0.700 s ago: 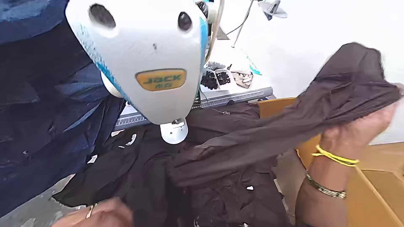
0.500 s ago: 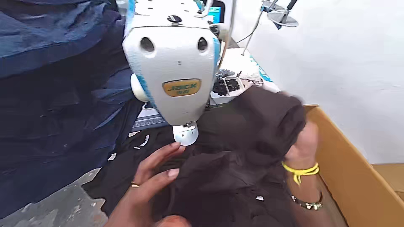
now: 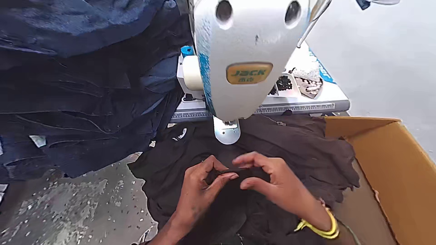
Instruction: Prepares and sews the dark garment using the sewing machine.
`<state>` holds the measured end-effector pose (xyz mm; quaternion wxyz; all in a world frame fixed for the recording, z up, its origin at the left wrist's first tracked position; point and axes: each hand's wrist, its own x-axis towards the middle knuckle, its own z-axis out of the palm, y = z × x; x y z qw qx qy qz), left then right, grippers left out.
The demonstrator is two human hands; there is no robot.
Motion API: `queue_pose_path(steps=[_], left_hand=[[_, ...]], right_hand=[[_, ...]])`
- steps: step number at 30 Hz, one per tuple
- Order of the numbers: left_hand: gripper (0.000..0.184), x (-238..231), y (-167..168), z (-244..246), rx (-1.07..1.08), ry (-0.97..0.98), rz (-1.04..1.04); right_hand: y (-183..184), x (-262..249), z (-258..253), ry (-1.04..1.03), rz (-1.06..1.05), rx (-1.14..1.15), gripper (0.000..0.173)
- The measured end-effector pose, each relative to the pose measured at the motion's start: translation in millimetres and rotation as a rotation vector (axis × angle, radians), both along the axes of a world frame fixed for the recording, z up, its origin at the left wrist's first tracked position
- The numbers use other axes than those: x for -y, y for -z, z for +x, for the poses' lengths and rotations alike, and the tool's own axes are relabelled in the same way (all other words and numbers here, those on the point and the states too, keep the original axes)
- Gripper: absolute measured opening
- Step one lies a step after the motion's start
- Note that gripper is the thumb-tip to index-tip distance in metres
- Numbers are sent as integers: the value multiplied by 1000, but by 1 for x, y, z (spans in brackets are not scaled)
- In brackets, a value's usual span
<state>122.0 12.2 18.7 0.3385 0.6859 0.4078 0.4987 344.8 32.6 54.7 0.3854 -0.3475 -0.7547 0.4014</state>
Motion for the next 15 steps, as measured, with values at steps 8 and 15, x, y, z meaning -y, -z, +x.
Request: queue_pose_path(steps=[8,15], left_hand=[[16,-47,-4,3,164,-116,-386],[29,-71,-1,4,235,-128,-547]], right_hand=[[23,-75,-17,237,42,39,17],[5,-100,-15,180,-209,31,10]])
